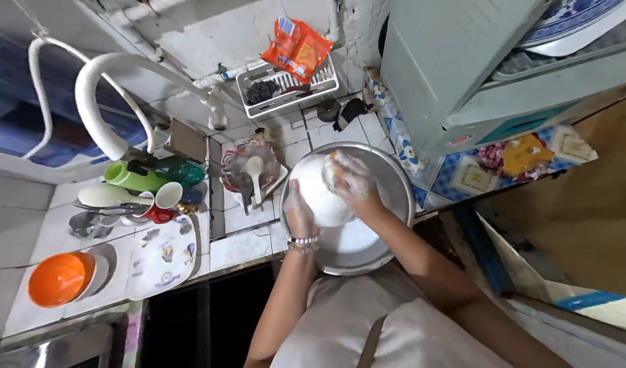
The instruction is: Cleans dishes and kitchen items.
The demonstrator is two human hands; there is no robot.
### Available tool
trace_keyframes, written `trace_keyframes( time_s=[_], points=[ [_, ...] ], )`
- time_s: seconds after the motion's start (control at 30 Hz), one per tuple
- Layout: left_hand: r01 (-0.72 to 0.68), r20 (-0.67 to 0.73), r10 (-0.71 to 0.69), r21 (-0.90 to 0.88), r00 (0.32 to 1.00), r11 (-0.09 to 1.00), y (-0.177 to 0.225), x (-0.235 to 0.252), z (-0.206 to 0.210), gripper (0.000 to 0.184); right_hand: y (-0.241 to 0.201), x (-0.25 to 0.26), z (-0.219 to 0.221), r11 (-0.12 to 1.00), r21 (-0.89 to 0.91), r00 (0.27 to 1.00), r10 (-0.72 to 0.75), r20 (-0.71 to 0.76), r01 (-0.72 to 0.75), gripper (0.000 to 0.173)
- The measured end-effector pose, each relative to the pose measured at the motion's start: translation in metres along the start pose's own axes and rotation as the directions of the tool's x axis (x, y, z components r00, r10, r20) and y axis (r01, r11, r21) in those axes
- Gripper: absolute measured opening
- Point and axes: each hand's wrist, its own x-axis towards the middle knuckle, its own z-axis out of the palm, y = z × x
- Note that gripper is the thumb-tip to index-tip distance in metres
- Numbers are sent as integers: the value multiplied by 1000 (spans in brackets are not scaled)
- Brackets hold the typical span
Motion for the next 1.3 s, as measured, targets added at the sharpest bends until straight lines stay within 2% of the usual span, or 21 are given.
trace_keyframes(
  time_s=[0.1, 0.23, 0.33, 0.43, 0.57, 0.63, 0.7, 0.73, 0.8, 0.87, 0.93, 1.0, 1.07, 1.13, 1.23, 1.3],
  points=[
    [6, -28, -7, -29, 1000, 1000, 2, 2, 3, 45, -7, -1, -2, 988, 19, 988, -155, 30, 154, 26],
    [84, 59, -74, -191, 996, 978, 13, 7, -5, 45, 0, -11, -22, 963, 12, 944, -267, 192, 270, 26],
    [89, 101, -74, -154, 992, 984, 11, 6, -9, 43, 13, 1, -31, 951, -65, 940, -286, 187, 302, 27],
    [89, 105, -74, -151, 992, 985, 12, 4, -6, 42, -1, 13, -18, 948, -85, 943, -289, 167, 306, 23],
    [115, 62, -103, -224, 993, 968, 12, 19, -20, 40, -5, -16, -9, 928, -46, 903, -348, 254, 370, 26],
    [128, 89, -108, -258, 990, 958, 3, 25, -27, 40, 11, -32, -11, 960, -66, 945, -253, 206, 272, 26],
    [159, 100, -136, -265, 986, 951, -7, 25, -29, 42, 23, -37, -13, 990, -144, 991, 14, 131, 5, 31],
    [177, 112, -152, -266, 982, 948, -10, 23, -29, 43, 27, -34, -14, 977, -151, 979, 171, 111, -153, 35],
    [197, 135, -168, -244, 977, 950, -16, 18, -26, 41, 30, -16, -19, 898, -51, 886, 440, 149, -437, 40],
    [225, 151, -198, -188, 968, 956, -17, 9, -22, 29, 30, 1, -22, 745, 106, 746, 629, 219, -659, 41],
    [288, 230, -253, -133, 940, 948, -20, 2, -25, 25, 35, 9, -23, 524, 321, 606, 750, 266, -789, 35],
    [369, 321, -336, -49, 886, 928, -24, 2, -33, 39, 34, 10, -32, 311, 480, 511, 775, 371, -820, 32],
    [403, 311, -392, 31, 866, 915, -21, 4, -32, 35, 24, 0, -40, 219, 556, 509, 737, 444, -802, 27],
    [361, 227, -372, 93, 900, 928, -18, 12, -25, 31, 15, -15, -39, 111, 638, 515, 702, 492, -762, 26],
    [189, 118, -204, 127, 972, 974, -27, 19, -15, 34, 9, -34, -32, -39, 736, 587, 575, 569, -676, 30],
    [132, 186, -155, 129, 970, 983, -28, 10, -8, 42, 5, -38, -26, -118, 813, 670, 504, 544, -571, 38]
  ],
)
